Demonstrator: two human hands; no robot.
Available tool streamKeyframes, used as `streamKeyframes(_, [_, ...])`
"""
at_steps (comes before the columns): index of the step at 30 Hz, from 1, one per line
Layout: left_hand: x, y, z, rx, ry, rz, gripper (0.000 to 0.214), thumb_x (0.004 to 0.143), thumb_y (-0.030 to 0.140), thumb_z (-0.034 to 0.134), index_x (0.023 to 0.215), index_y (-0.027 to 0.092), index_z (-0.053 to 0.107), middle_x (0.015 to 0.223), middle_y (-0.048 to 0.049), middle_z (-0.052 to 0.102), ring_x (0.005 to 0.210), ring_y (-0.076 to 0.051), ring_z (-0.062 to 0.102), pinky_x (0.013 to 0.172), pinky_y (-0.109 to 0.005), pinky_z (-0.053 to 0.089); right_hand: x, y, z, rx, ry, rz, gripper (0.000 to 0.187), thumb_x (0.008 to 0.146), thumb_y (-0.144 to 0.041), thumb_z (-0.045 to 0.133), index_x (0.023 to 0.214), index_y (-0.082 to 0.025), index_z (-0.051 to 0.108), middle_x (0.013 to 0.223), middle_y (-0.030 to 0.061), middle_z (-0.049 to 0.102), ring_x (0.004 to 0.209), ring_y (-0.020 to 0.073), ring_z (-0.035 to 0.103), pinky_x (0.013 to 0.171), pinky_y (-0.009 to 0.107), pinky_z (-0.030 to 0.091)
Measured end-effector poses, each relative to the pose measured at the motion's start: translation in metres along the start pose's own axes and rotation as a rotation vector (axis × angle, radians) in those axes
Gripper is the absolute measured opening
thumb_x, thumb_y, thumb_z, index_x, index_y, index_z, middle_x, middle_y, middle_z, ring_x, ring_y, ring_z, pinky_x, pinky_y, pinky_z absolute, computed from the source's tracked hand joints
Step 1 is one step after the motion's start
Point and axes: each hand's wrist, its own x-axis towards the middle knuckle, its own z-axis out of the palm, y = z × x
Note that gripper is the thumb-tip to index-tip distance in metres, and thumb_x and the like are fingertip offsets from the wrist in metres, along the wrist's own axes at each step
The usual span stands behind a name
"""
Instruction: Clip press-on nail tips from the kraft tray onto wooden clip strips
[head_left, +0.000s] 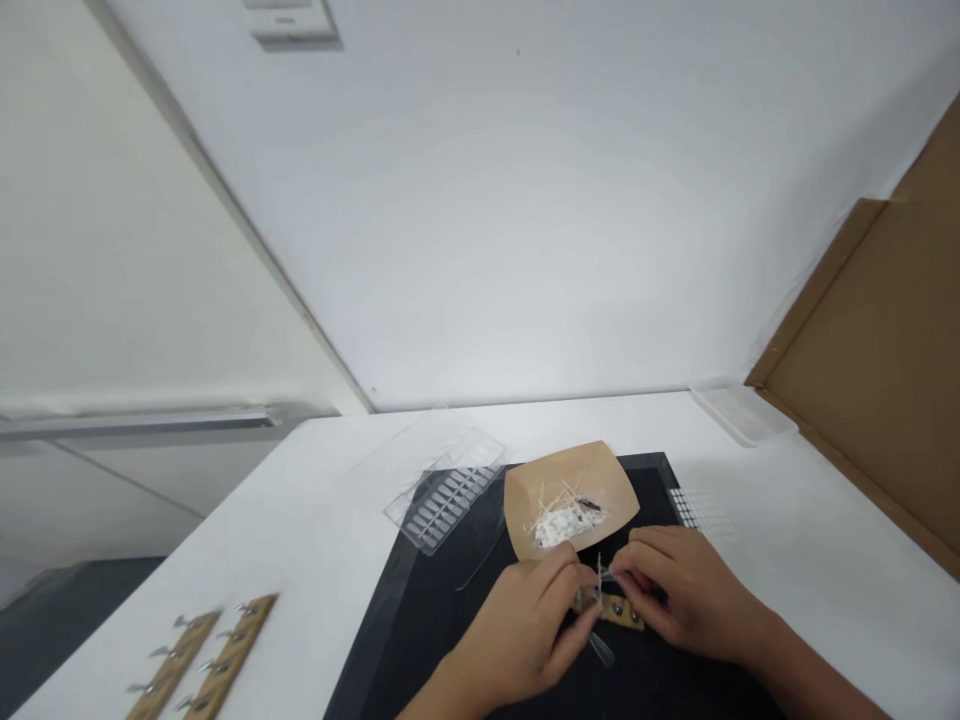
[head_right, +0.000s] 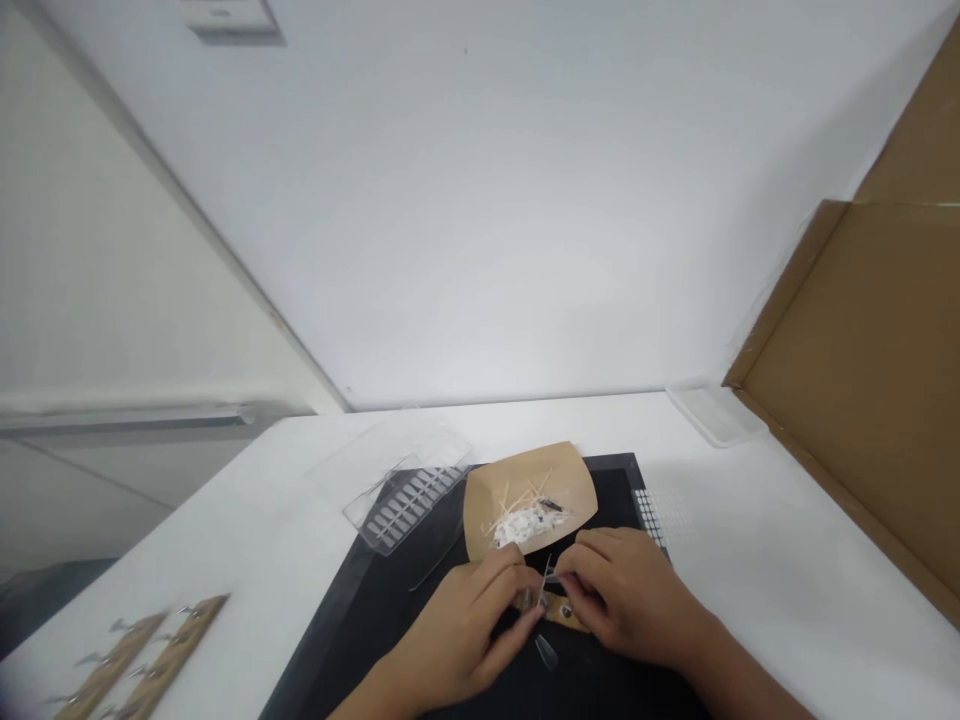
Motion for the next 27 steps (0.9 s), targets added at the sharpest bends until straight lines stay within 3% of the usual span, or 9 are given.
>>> streamKeyframes(8, [0.001,-0.003,0.002,-0.011,0.005,-0.011,0.006,0.103,0.024,0.054,0.107,0.021,0.056,0.097,-0.0057,0.063,0.077,-0.018,0.063,0.061,-0.028,0.048,-0.003,0.004,0.007,0.019,-0.025,0.019,0.009,0.099,-0.018,0.056,0.094,-0.023,0.061,0.075,-0.0029,0.059,0.068,0.0142,0.052,0.064,0.028,0.031])
streamKeyframes(16, [-0.002,-0.002,0.002,-0.04,0.067,-0.062,0.021,0.101,0.024,0.057,0.121,0.02,0.053,0.1,-0.0057,0.066,0.079,-0.018,0.065,0.065,-0.027,0.05,-0.001,0.004,0.015,0.03,-0.05,0.004,0.008,0.098,-0.019,0.056,0.094,-0.023,0.062,0.073,-0.0024,0.06,0.066,0.0142,0.052,0.063,0.029,0.031])
streamKeyframes(21, [-0.001,-0.001,0.002,-0.081,0.001,-0.035,0.009,0.102,0.02,0.056,0.111,0.021,0.057,0.102,-0.0053,0.065,0.083,-0.017,0.066,0.066,-0.026,0.05,-0.001,0.003,0.016,0.035,-0.048,0.007,0.007,0.098,-0.018,0.057,0.096,-0.024,0.062,0.075,-0.0026,0.061,0.067,0.0145,0.053,0.064,0.028,0.031])
streamKeyframes(27, [0.0,-0.001,0.003,-0.064,0.011,0.047,0.006,0.103,0.019,0.054,0.107,0.019,0.059,0.098,-0.0055,0.065,0.081,-0.016,0.064,0.064,-0.024,0.051,-0.001,0.001,0.017,0.038,-0.042,-0.017,0.009,0.096,-0.016,0.056,0.095,-0.023,0.061,0.077,-0.0025,0.062,0.068,0.0142,0.053,0.065,0.029,0.031])
